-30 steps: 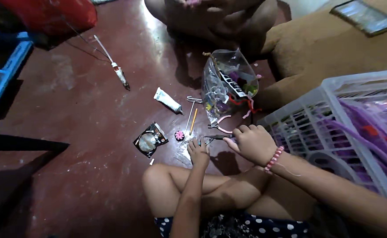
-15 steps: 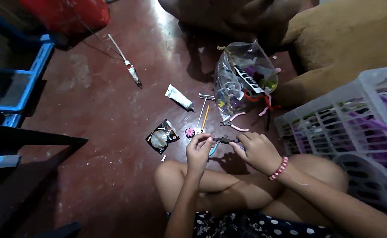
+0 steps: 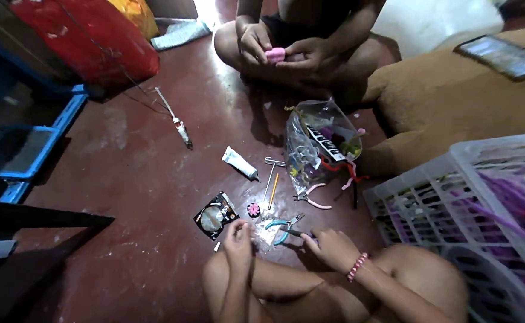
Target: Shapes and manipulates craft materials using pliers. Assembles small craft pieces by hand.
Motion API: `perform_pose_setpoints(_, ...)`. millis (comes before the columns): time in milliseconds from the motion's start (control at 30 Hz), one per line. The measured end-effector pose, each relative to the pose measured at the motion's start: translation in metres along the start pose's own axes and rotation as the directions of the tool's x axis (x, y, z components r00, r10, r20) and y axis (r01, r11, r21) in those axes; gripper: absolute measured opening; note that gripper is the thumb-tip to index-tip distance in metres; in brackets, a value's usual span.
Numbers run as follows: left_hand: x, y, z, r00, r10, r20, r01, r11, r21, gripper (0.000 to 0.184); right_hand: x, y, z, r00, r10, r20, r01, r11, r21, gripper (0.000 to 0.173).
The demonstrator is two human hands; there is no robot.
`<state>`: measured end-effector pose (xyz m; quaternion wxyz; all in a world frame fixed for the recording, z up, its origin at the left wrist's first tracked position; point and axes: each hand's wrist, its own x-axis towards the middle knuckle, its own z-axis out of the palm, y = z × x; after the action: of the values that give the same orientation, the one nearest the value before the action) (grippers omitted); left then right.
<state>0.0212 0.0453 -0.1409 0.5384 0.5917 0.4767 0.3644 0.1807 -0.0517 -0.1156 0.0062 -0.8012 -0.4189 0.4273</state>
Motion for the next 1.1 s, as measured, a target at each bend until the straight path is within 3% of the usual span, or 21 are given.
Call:
perform_pose_setpoints(100,0.007,-0.021,-0.034,0.989,0.061,-0.137,-0.051,0.996,0.073,0.022,0.026,0.011,0.001,0.956,0.216,0.198,-0.189,0.971,-0.146,0.065)
perform_pose_setpoints(267,-0.003,-0.053,-0.054,0.963,0.055,-0.263,-0.022,0.992,0.125,0.02,0.06,0.043,0.028,0.947,0.32,0.034,-0.321,0.947,0.002,0.065)
perform_pose_setpoints(400,0.001,-0.058,-0.049,0.957,0.053,-0.284,-0.031,0.996,0.083,0.019,0.06,0.038,0.027,0.923,0.383,0.048,-0.382,0.924,-0.022,0.086)
perform_pose_setpoints(467,0.005,-0.059,-0.051,0.956,0.052,-0.288,-0.041,0.998,0.044,0.018,0.062,0.022,0.022,0.954,0.299,-0.034,-0.299,0.954,-0.011,0.07)
perform_pose_setpoints(533,0.007,-0.06,-0.053,0.955,0.038,-0.295,-0.042,0.999,-0.009,0.017,0.07,0.003,0.02,0.983,0.085,-0.16,-0.089,0.996,-0.016,0.046)
perform_pose_setpoints(633,0.009,-0.062,-0.053,0.953,0.027,-0.303,-0.049,0.997,-0.067,0.015,0.097,-0.031,0.025,0.971,-0.153,-0.185,0.17,0.982,0.079,0.039)
perform_pose_setpoints(767,0.012,-0.063,-0.053,0.948,-0.009,-0.319,-0.018,0.996,-0.084,0.016,0.136,-0.073,0.031,0.989,-0.061,-0.132,0.083,0.981,0.174,0.06)
perform_pose_setpoints(867,0.014,-0.061,-0.054,0.937,-0.076,-0.341,0.04,0.993,-0.11,0.014,0.147,-0.092,0.032,0.996,0.007,-0.093,0.002,0.995,0.098,0.058)
perform_pose_setpoints(933,0.015,-0.061,-0.054,0.941,-0.065,-0.332,0.029,0.993,-0.113,0.014,0.149,-0.097,0.032,0.994,-0.011,-0.11,0.026,0.991,0.131,0.055)
perform_pose_setpoints(1033,0.016,-0.064,-0.052,0.947,-0.037,-0.319,0.007,0.996,-0.094,0.014,0.141,-0.091,0.038,0.974,-0.079,-0.213,0.153,0.922,0.355,0.045)
perform_pose_setpoints(1100,0.015,-0.064,-0.053,0.95,-0.025,-0.31,-0.001,0.997,-0.081,0.015,0.122,-0.087,0.04,0.955,-0.084,-0.286,0.238,0.793,0.561,0.041)
